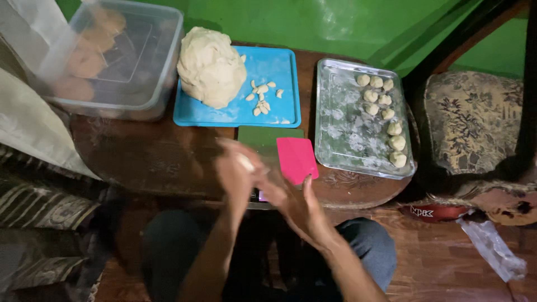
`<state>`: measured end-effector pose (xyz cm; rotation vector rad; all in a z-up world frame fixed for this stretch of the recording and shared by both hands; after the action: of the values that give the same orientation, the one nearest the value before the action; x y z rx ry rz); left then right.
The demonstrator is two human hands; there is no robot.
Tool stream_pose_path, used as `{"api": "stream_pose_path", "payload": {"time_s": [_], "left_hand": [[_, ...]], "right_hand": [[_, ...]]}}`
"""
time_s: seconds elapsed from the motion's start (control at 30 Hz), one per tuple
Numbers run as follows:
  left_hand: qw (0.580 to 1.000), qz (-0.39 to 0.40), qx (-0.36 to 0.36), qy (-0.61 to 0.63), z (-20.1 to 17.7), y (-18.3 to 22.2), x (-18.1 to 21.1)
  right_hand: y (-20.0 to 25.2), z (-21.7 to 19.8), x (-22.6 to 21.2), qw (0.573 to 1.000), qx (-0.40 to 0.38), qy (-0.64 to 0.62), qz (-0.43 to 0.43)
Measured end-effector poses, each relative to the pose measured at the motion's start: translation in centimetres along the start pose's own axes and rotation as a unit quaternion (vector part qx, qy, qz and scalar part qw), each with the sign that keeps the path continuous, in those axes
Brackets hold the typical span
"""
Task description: The person pinches pieces of dough from a larger mass, rolls them into balls between their palms, and places them on a digital scale to check their weight, occasionally using a scraper to adjust the dough size before placing the finished balls onto a metal tray.
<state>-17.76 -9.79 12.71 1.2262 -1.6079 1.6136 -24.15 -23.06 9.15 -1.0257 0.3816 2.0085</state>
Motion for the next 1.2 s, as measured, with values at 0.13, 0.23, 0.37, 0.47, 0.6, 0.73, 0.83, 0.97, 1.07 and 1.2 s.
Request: {"api": "stream_pose_path", "payload": {"time_s": [0.13, 0.23, 0.37, 0.47, 0.6, 0.73, 0.83, 0.97, 1.07, 1.2], "left_hand": [[0.914, -0.218, 0.048, 0.339, -3.0, -1.7, -5.8], [0.941, -0.177, -0.016, 0.288, -4.2, -1.4, -10.4], [0.946, -0.106, -0.103, 0.289, -3.8, -0.9, -10.5], [0.942, -0.053, -0.102, 0.315, -2.8, -0.8, -11.9], [0.933, -0.115, -0.141, 0.311, -3.3, -0.1, -9.7], [0.916, -0.195, -0.208, 0.281, -2.0, 1.4, -11.5], [0.916, -0.201, -0.205, 0.28, -0.8, 2.2, -13.7], [0.886, -0.182, -0.197, 0.379, 0.9, 2.4, -12.7], [0.889, -0.223, -0.206, 0.344, 0.9, 1.9, -9.6], [0.908, -0.219, -0.198, 0.297, 2.2, 2.9, -5.6]], "right_hand": [[5.0, -7.5, -7.2, 0.779, 0.309, 0.542, 0.057], [6.8, -13.5, -6.6, 0.655, 0.388, 0.625, 0.171], [5.5, -17.1, -3.6, 0.711, 0.374, 0.571, 0.168], [5.0, -16.0, -4.2, 0.77, 0.348, 0.521, 0.124], [8.7, -13.3, -6.7, 0.881, 0.32, 0.334, 0.099], [12.9, -12.2, -9.6, 0.829, 0.329, 0.354, 0.28], [15.1, -16.9, -10.1, 0.8, 0.321, 0.394, 0.318], [13.7, -16.4, -11.5, 0.642, 0.314, 0.558, 0.421], [16.5, -25.1, -10.4, 0.32, 0.213, 0.851, 0.357], [6.8, -4.3, -9.6, 0.65, 0.337, 0.645, 0.218]]}}
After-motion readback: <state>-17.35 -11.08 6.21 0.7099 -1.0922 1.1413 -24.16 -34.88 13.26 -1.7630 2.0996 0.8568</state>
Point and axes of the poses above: each hand's wrist, its own y-axis away from the middle knuckle, its own z-axis out of the palm, x = y × z, the point moved 8 cm from there along -y, towards the middle knuckle, and after that the axes turned 14 degrees about -x, right-handed, at the moved point
